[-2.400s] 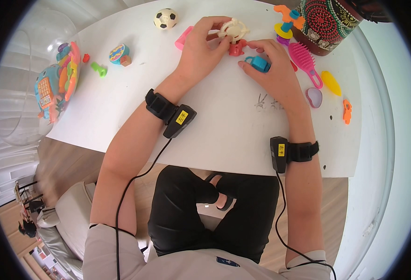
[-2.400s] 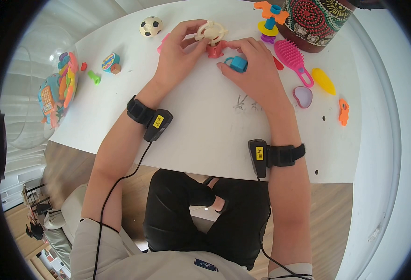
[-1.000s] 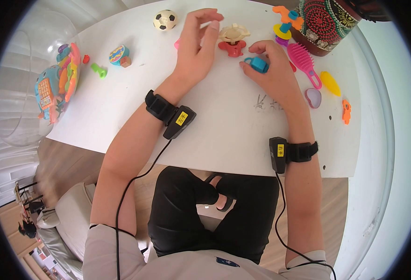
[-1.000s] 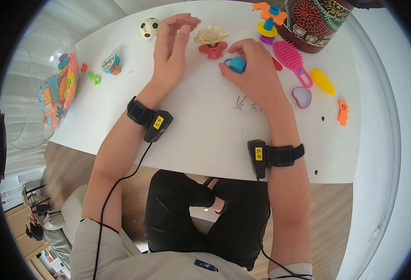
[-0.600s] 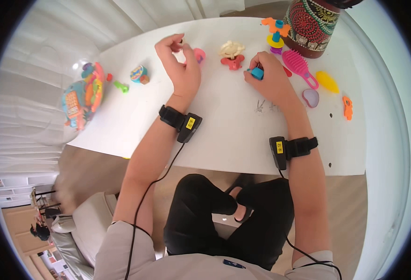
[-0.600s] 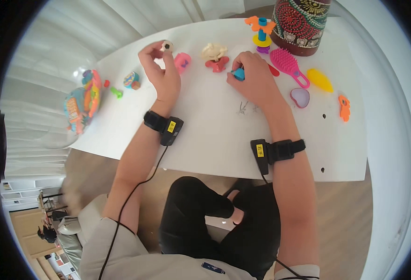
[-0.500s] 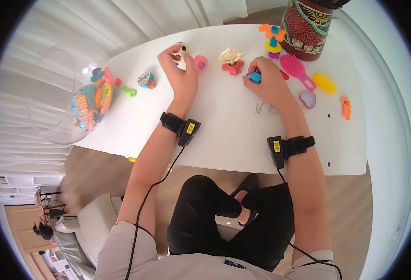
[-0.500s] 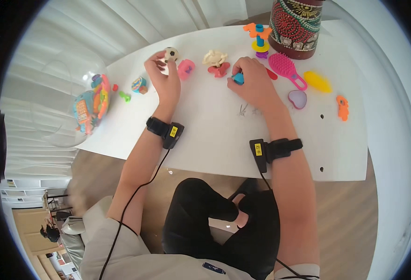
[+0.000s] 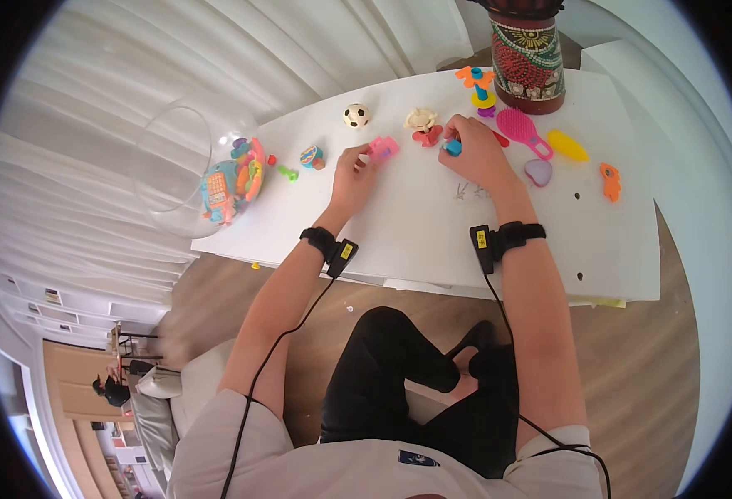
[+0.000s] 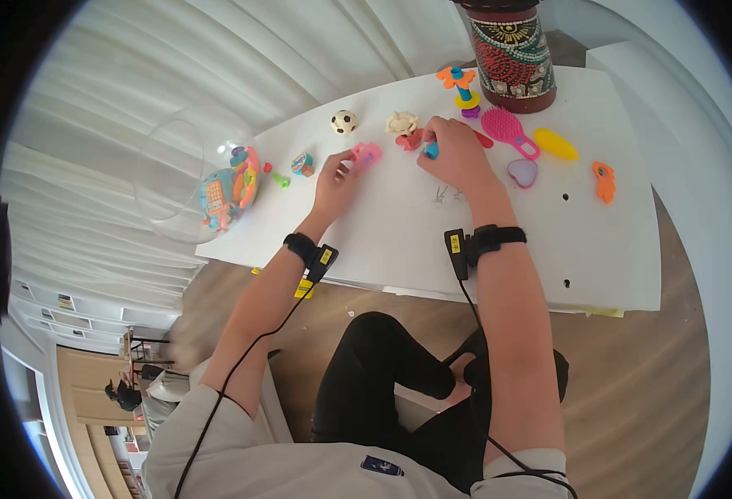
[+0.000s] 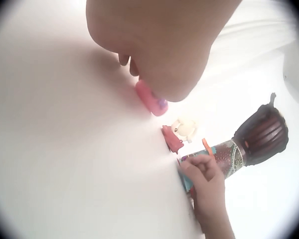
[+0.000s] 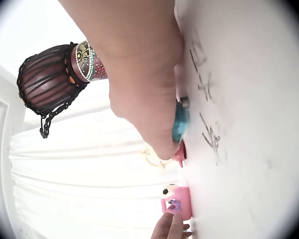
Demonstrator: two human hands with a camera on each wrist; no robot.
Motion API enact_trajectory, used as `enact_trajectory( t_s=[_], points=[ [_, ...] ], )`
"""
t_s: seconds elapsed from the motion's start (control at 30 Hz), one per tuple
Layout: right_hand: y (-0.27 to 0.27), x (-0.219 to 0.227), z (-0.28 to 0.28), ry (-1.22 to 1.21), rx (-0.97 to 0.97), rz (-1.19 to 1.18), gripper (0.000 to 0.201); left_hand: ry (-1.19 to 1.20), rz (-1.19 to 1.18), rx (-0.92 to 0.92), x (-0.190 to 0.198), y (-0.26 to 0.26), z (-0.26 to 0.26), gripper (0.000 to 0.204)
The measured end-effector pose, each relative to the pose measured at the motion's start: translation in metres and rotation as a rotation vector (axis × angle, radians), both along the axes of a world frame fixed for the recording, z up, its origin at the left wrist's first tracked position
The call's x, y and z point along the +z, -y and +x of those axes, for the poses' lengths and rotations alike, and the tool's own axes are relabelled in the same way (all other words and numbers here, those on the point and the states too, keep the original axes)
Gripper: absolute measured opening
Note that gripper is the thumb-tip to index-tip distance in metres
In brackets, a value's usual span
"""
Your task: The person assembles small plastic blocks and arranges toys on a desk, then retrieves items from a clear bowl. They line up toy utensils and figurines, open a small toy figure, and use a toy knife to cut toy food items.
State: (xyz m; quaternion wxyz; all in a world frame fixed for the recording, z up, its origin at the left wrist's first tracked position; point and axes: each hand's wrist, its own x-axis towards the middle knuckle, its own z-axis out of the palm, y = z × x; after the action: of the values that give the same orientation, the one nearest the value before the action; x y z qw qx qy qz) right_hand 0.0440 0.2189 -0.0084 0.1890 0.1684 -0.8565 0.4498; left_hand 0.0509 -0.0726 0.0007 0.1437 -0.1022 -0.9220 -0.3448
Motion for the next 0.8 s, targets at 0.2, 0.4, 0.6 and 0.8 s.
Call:
enact_trajectory(
  t_s=[0.2, 0.4, 0.6, 0.8],
  points=[
    [0.007, 0.019, 0.013, 0.149, 0.180, -0.245, 0.032, -0.001, 0.160, -0.164, -0.008, -0.003, 0.036, 0.040],
    [0.023, 0.014, 0.015, 0.194, 0.367, -0.277, 0.031, -0.020, 0.076, -0.169, 0.010, -0.019, 0.042, 0.037],
    [0.026, 0.004, 0.007, 0.121, 0.400, -0.192, 0.030, -0.040, 0.033, -0.246, 0.014, -0.021, 0.044, 0.034],
    [0.027, 0.005, 0.010, -0.113, 0.350, -0.023, 0.031, -0.170, -0.031, -0.282, 0.018, -0.029, 0.048, 0.035]
  ],
)
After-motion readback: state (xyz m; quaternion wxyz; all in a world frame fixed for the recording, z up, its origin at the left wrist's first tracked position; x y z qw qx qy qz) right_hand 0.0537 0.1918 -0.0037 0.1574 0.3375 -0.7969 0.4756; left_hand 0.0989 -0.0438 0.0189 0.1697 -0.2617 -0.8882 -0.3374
